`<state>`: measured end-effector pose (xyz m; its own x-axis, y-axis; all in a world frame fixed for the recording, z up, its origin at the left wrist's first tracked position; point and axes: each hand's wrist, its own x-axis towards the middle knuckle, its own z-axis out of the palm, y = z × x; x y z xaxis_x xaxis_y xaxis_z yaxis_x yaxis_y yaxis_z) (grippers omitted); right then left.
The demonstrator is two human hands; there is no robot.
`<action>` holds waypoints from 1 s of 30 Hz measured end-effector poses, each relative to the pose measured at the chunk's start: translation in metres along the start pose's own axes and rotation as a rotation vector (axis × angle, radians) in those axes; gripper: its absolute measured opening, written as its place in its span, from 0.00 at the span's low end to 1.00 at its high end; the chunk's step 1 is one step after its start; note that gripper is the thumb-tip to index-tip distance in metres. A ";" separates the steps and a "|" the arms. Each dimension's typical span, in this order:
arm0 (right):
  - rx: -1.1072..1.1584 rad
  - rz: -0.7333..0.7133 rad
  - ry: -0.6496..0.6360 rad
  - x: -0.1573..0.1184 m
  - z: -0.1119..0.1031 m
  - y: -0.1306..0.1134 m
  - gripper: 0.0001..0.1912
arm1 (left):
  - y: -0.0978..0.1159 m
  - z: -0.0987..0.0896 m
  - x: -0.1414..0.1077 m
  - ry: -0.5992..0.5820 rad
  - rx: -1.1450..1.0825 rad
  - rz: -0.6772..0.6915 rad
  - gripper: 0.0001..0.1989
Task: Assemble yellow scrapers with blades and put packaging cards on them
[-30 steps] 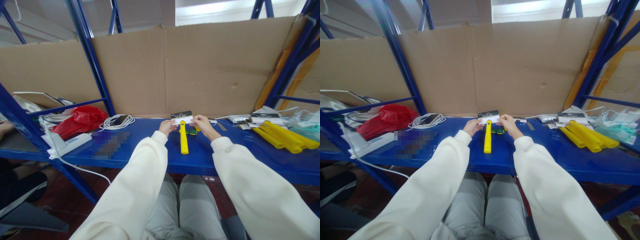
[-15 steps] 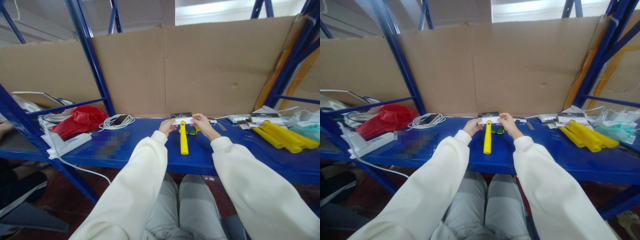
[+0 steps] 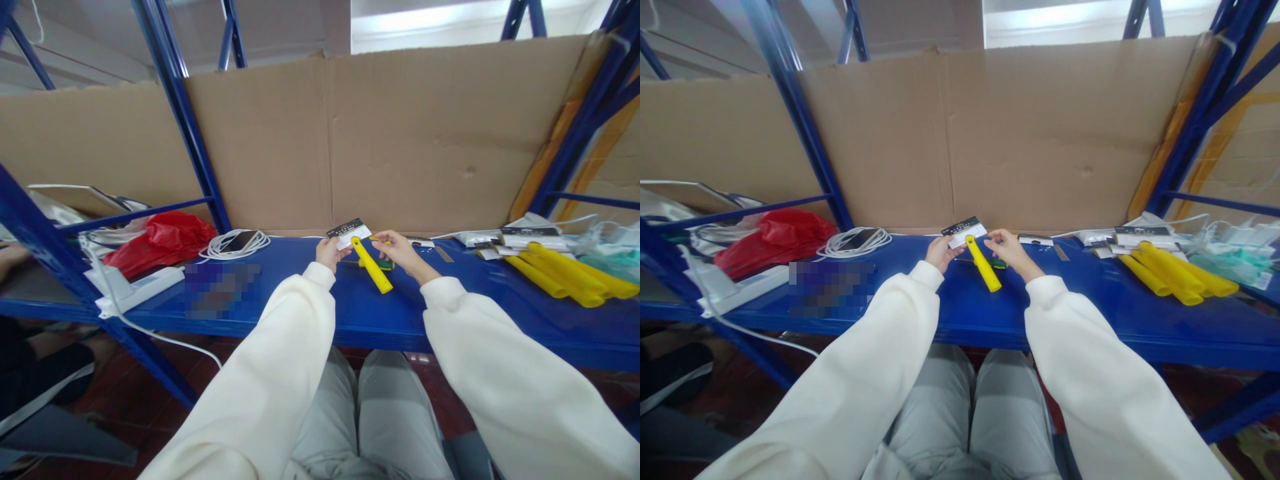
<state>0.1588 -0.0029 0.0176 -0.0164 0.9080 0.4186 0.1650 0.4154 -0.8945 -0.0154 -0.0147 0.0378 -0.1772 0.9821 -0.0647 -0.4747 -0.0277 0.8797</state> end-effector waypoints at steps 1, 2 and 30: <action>-0.004 0.006 -0.048 -0.002 0.001 -0.001 0.15 | 0.000 0.000 0.000 -0.012 0.000 -0.002 0.09; -0.008 0.006 -0.094 -0.004 0.003 -0.001 0.16 | -0.001 0.000 0.000 -0.031 0.003 -0.010 0.09; -0.397 -0.177 -0.206 -0.005 0.000 0.003 0.22 | 0.003 -0.004 -0.001 -0.252 0.179 -0.119 0.15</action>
<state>0.1592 -0.0057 0.0127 -0.2670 0.8339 0.4831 0.5054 0.5480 -0.6665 -0.0201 -0.0165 0.0383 0.0999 0.9923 -0.0732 -0.3162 0.1014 0.9433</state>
